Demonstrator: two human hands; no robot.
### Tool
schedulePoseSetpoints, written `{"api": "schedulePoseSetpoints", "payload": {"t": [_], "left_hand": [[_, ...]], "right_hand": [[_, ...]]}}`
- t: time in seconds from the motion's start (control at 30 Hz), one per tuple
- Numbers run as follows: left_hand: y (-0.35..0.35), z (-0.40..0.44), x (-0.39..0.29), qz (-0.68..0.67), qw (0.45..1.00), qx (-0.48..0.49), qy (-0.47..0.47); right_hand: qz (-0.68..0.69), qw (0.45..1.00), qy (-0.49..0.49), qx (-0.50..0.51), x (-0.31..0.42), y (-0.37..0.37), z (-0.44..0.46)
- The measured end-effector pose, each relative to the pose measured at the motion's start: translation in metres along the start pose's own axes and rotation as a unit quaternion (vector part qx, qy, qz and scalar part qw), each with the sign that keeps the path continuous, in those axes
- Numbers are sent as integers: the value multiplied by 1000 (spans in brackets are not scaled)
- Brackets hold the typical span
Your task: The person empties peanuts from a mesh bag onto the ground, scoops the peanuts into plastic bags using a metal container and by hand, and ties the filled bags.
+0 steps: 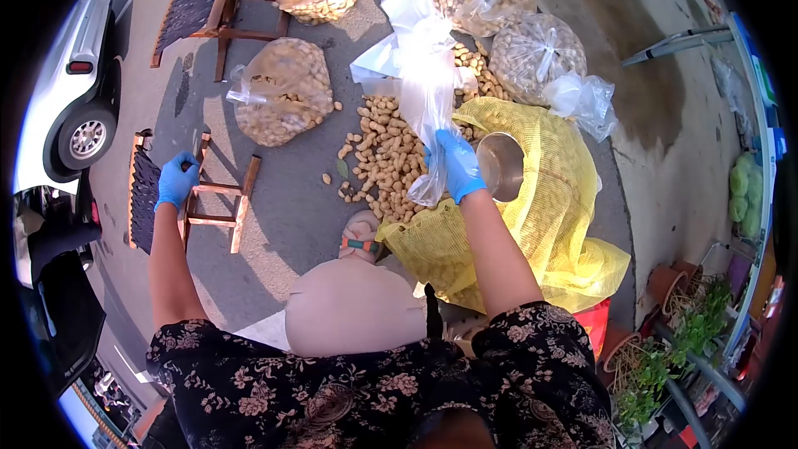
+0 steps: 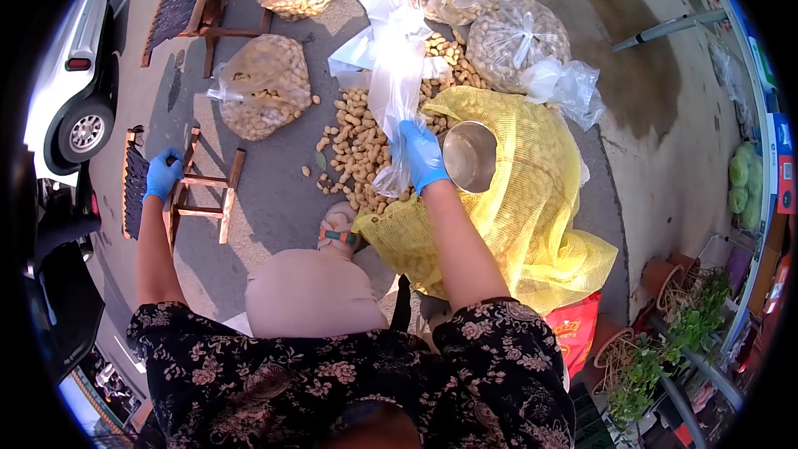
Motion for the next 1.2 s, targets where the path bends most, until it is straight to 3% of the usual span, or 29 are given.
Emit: {"api": "schedulePoseSetpoints", "payload": {"t": [0.1,0.2,0.27,0.37,0.47,0.67,0.8,0.87,1.03,1.1,1.2], "left_hand": [[-6,-16,-28,-10,1000,20,-4],[-15,-37,-44,-58,997,49,-17],[-24,-62,-65,-86,992,90,-7],[-43,-108,-102,-55,988,142,11],[-56,-143,-102,-32,990,135,20],[-83,-203,-76,-82,985,117,91],[-94,-233,-82,-94,985,87,115],[-99,-239,-76,-118,983,68,123],[-105,-251,-45,-233,946,43,221],[-105,-259,-28,-273,917,51,288],[-118,-287,-9,-324,895,58,302]], "right_hand": [[63,992,-64,89,-41,-52,2],[-5,976,-100,193,-72,-128,-22],[-100,955,-43,276,-89,-164,-37],[-126,920,-22,369,-125,-183,-41],[-117,922,-99,355,-100,-171,-59],[-88,930,-125,333,-116,-153,-49],[-164,932,-58,319,-124,-133,-35],[-133,939,-110,297,-125,-116,-28],[-162,950,-150,222,-105,-82,-13],[-99,960,-168,199,-120,-66,-6],[-136,961,-173,169,-105,-63,-9]]}}
Point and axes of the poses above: each hand's wrist, its own z-axis towards the middle knuckle, its own y-axis out of the back of the hand, x = y × z, the point moved 5 cm from there along z, towards the middle knuckle, and after that the axes turned 5 degrees about y, right-handed, at the moved point
